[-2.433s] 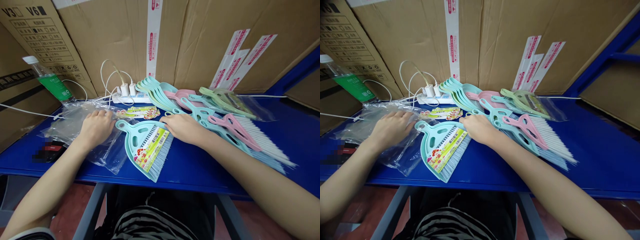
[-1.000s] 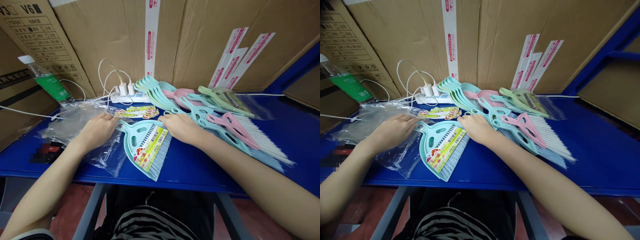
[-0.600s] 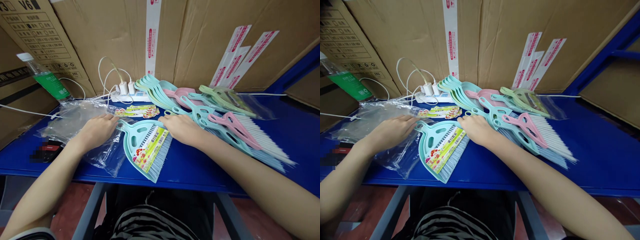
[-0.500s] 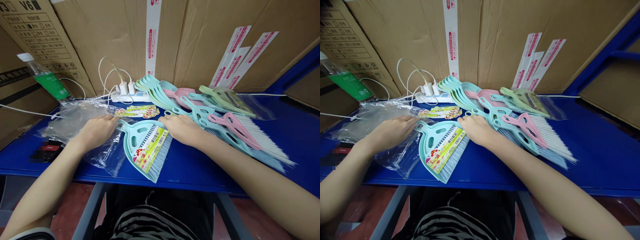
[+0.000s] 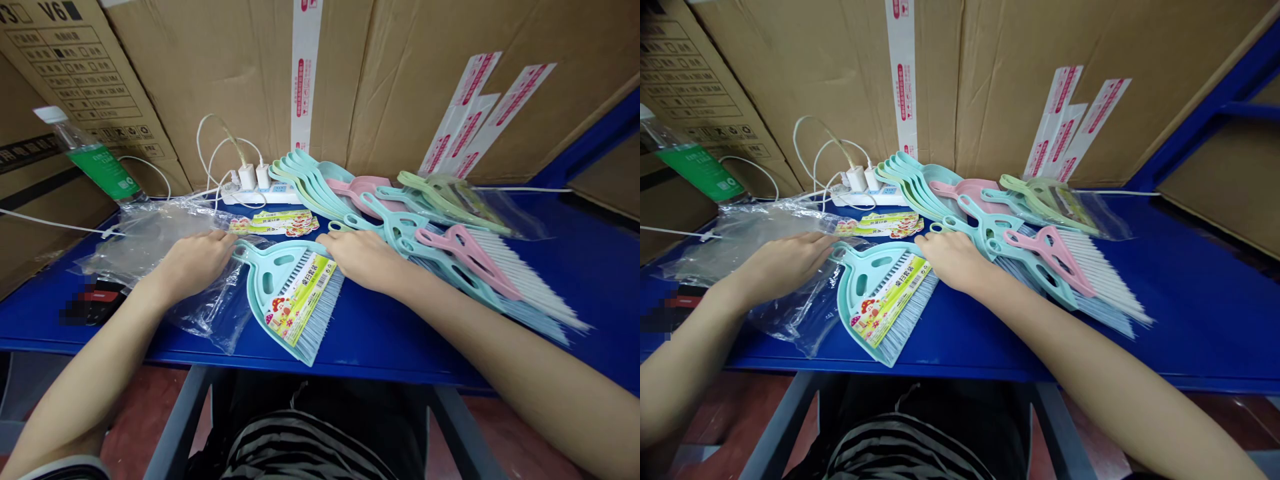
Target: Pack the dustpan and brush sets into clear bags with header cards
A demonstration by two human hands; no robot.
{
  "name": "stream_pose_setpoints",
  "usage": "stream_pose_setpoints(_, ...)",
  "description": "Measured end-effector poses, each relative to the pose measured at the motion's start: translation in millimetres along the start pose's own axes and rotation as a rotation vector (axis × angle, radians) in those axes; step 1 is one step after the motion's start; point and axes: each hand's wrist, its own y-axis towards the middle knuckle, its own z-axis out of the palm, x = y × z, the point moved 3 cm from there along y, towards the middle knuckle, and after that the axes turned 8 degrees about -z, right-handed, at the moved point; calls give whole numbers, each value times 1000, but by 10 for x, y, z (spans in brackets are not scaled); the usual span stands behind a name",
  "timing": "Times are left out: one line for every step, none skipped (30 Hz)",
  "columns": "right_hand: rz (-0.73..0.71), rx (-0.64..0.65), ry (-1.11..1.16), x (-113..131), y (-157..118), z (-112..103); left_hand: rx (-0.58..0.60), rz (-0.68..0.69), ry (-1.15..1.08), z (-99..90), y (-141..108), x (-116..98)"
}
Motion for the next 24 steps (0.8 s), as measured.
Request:
stream_pose_setpoints(0,4,1,2,0,-1,2,0,5,-4,-1,-1)
stream_pose_setpoints(-1,7,3,5,1,0,7,2,9,-9,-2,-4)
stream_pose_setpoints(-1,11,4,7,1,1,17,1,11,-12,-3,-6)
stream_pose_setpoints(-2,14,4,10,1,4,33,1,10,-13,-6,-9)
stream_pose_setpoints(-3,15,3,12,2,8,51,4,6,-12,-10,-12)
stream_pose_setpoints(-5,14,2,13,2,11,67,11,0,-9,-15,-16)
stream_pose_setpoints(-8,11,0,15,2,15,77,19,-8,-5,-22,-19)
stream_pose_setpoints(-12,7,-1,16,2,18,79,21,-17,-2,-29,-20)
stream_pose_setpoints(-15,4,-4,17,2,21,72,24,-24,0,-38,-21)
stream_pose_setpoints(-19,3,-6,19,1,23,59,28,-29,-1,-47,-23)
stream_pose_setpoints(-23,5,-8,20,-1,25,45,31,-31,-3,-58,-26)
stream_pose_setpoints(-26,8,-10,21,-2,27,36,35,-30,-6,-69,-29)
stream_pose_setpoints(-28,12,-12,22,-3,27,29,44,-28,-12,-81,-34)
stream_pose_setpoints(-30,17,-13,23,-3,27,24,55,-25,-19,-94,-40)
stream_pose_setpoints(-33,19,-14,25,-3,26,22,67,-20,-26,-106,-46)
stream_pose_setpoints(-37,21,-17,28,-2,25,21,76,-15,-34,-117,-51)
stream_pose_setpoints(-41,21,-20,30,-1,23,18,85,-13,-40,-126,-54)
stream_pose_setpoints(-44,23,-25,33,0,23,15,91,-14,-44,-133,-56)
stream_pose_setpoints(-47,23,-30,36,1,22,15,92,-19,-44,-139,-55)
stream_pose_setpoints(-49,22,-34,38,0,22,16,89,-26,-41,-142,-51)
stream_pose_setpoints(-51,22,-37,39,-1,23,19,86,-34,-37,-143,-48)
stream_pose_setpoints(-53,20,-40,39,-2,25,22,81,-40,-31,-144,-44)
stream_pose_setpoints(-57,15,-43,39,-2,27,27,77,-43,-24,-144,-41)
stream_pose_setpoints(-61,8,-48,38,-3,30,33,73,-44,-17,-144,-39)
